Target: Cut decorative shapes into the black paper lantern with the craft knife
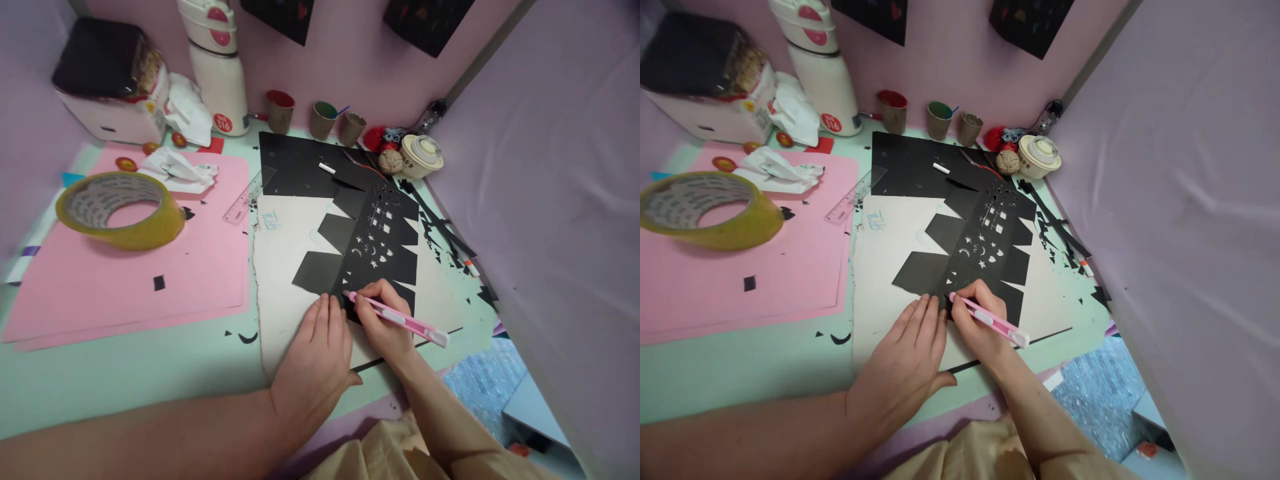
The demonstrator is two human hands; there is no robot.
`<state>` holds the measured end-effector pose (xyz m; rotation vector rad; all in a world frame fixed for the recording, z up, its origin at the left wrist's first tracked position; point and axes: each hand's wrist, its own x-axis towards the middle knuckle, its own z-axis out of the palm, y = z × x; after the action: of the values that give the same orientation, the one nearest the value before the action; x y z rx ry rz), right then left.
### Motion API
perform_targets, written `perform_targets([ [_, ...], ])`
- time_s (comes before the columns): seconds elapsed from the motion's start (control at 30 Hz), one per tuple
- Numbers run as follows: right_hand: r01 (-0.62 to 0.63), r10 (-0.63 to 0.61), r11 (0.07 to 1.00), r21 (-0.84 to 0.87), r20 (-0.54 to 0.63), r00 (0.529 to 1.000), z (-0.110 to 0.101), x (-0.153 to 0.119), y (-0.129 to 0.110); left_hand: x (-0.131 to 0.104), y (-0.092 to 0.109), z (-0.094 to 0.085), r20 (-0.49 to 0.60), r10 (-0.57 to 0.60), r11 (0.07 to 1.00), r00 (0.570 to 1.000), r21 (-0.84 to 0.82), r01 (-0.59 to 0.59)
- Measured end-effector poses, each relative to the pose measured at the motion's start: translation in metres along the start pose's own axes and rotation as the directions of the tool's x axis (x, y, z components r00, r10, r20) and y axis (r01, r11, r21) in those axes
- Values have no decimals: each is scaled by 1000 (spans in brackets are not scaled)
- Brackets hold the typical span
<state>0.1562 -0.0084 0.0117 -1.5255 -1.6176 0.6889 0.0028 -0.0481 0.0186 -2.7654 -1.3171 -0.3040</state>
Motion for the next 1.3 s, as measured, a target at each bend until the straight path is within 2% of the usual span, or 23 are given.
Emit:
perform_targets([
  [0.27, 10, -9, 999, -32, 28, 1000, 0, -1, 1, 0, 0, -3, 34, 0, 1000, 999, 8, 0],
  [0.7, 123, -123, 990, -72, 5, 992, 2, -1, 4, -1, 2, 0, 20, -3, 1000, 1000, 22, 3],
  [1.3, 120, -119, 992, -27, 22, 993, 3, -4, 8, 0, 2, 0, 39, -17, 1000, 999, 20, 17],
])
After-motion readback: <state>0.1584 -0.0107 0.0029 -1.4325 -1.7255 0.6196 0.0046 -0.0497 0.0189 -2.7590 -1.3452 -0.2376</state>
